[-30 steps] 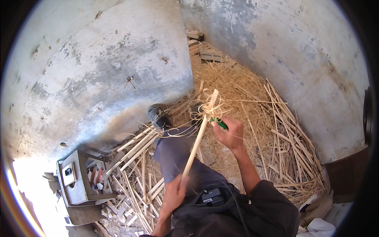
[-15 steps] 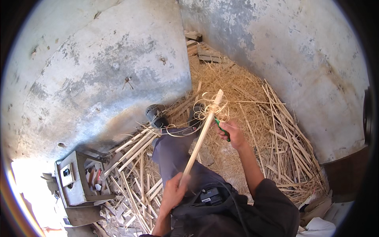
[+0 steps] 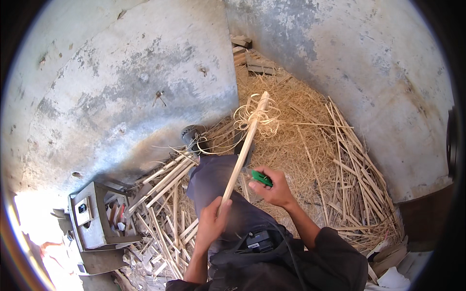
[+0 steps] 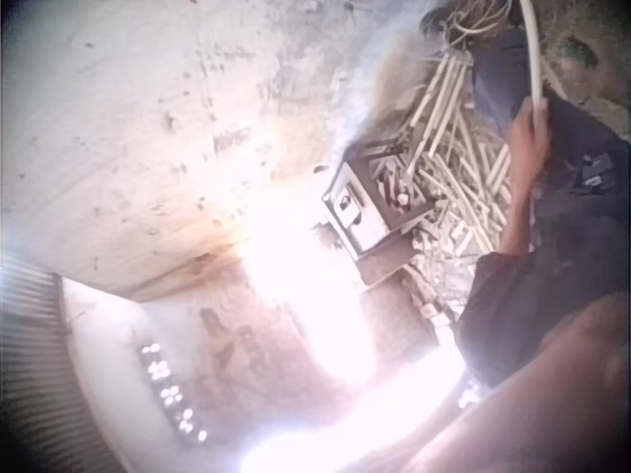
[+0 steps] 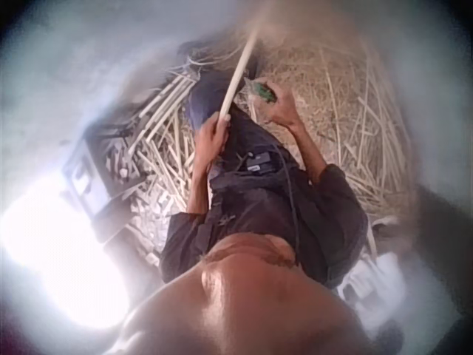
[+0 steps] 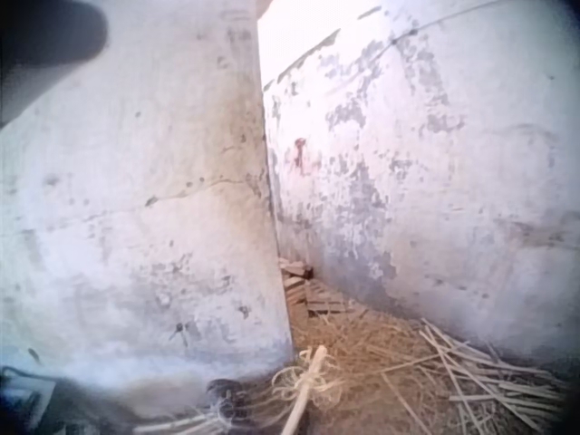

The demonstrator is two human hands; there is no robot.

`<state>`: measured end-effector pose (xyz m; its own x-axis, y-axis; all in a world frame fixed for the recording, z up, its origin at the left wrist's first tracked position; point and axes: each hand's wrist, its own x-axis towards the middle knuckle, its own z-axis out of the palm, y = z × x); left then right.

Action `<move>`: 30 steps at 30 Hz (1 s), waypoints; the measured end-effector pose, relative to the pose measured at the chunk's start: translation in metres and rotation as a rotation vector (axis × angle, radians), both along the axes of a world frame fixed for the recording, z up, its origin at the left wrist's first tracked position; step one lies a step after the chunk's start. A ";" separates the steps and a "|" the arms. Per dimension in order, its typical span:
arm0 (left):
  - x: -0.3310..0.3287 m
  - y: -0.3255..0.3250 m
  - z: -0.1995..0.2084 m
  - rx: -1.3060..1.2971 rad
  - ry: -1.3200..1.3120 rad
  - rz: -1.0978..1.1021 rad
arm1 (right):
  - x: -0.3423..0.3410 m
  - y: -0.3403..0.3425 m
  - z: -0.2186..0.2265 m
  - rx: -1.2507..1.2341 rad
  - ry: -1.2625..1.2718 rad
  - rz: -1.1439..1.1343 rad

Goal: The person shaves a long thin wooden rod with a small green utility knife while sitting among wood shavings.

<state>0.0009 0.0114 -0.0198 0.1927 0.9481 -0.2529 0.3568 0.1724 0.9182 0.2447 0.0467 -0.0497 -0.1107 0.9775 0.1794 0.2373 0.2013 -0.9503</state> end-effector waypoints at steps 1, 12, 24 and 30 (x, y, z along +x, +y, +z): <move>0.001 0.002 -0.002 -0.003 -0.006 -0.002 | 0.000 0.002 0.005 0.074 -0.007 -0.081; 0.000 0.000 -0.022 0.035 -0.006 0.033 | 0.018 0.056 0.067 0.584 -0.239 -0.496; 0.003 -0.001 -0.023 0.108 0.054 0.021 | 0.029 0.078 0.061 0.325 -0.299 -0.386; 0.004 0.001 -0.018 0.122 0.037 0.020 | 0.040 0.083 0.053 0.291 -0.357 -0.316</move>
